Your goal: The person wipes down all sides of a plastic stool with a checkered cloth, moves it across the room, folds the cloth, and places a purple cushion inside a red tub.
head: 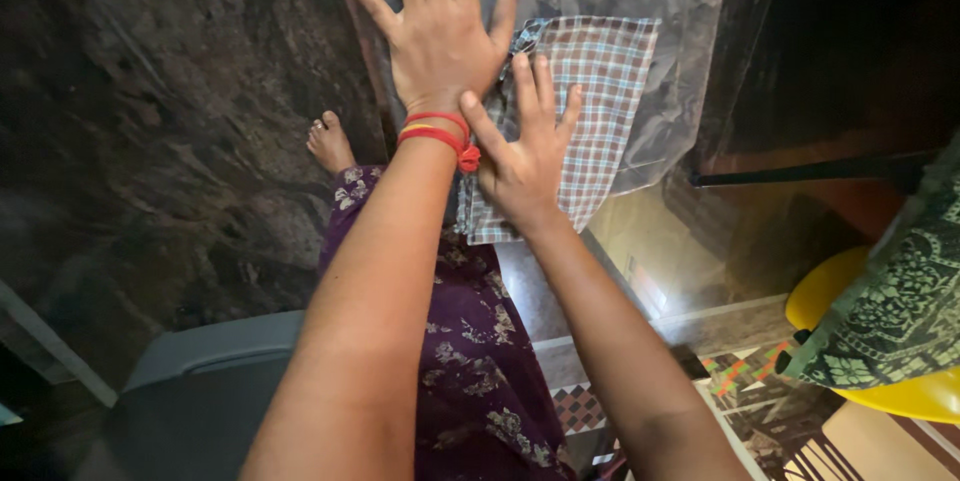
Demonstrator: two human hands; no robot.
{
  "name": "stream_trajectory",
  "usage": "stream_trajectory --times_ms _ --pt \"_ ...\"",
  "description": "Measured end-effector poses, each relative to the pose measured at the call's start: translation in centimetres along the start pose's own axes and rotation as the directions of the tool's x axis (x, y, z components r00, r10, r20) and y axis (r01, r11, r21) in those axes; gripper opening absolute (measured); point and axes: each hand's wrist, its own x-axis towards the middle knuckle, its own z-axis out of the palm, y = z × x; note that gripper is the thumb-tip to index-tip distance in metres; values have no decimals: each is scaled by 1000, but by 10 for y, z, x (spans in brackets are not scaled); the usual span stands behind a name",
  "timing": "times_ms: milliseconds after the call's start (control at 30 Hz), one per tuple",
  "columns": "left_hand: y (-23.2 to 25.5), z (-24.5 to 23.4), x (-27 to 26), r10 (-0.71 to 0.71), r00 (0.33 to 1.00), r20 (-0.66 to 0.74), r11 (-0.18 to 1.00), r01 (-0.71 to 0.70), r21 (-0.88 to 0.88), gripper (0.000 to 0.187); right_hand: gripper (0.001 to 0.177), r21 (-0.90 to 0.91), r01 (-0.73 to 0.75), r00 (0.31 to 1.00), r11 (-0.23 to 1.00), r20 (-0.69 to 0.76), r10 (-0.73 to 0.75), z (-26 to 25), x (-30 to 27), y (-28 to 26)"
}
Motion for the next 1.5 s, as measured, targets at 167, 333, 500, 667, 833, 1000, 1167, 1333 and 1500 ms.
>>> stream_trajectory --times_ms 167,333,500,667,833,1000,1167,1333,1500 --pt "0 4 -3 19 995 -101 1000 -18 18 65 53 46 -12 997 999 -75 16 -5 -2 -3" --pt "-1 3 -3 10 997 -72 1000 -9 9 65 37 104 -109 986 989 -119 121 5 -4 -1" --pt "0 1 -1 6 997 -72 1000 -6 5 65 47 13 -34 994 999 -105 35 2 -7 2" --pt "1 -2 -2 8 998 -57 1000 -9 -4 66 46 85 -152 967 985 -192 166 9 -7 0" --pt "2 -5 -2 4 999 -43 1000 -4 -12 66 71 10 -421 898 907 -138 418 7 2 -5" --pt "3 -11 -1 7 999 -39 1000 -8 -26 66 55 -230 -306 945 924 42 323 -2 9 8" --pt "5 -15 1 -28 999 38 998 30 -48 66 51 -262 -310 938 914 76 339 -12 40 38" --pt "6 -19 1 -25 999 28 999 26 -46 66 53 -256 -363 926 896 12 378 -10 93 63" --pt "7 -25 2 -20 993 117 999 24 -35 67 48 -267 -102 984 958 116 137 -12 121 77"
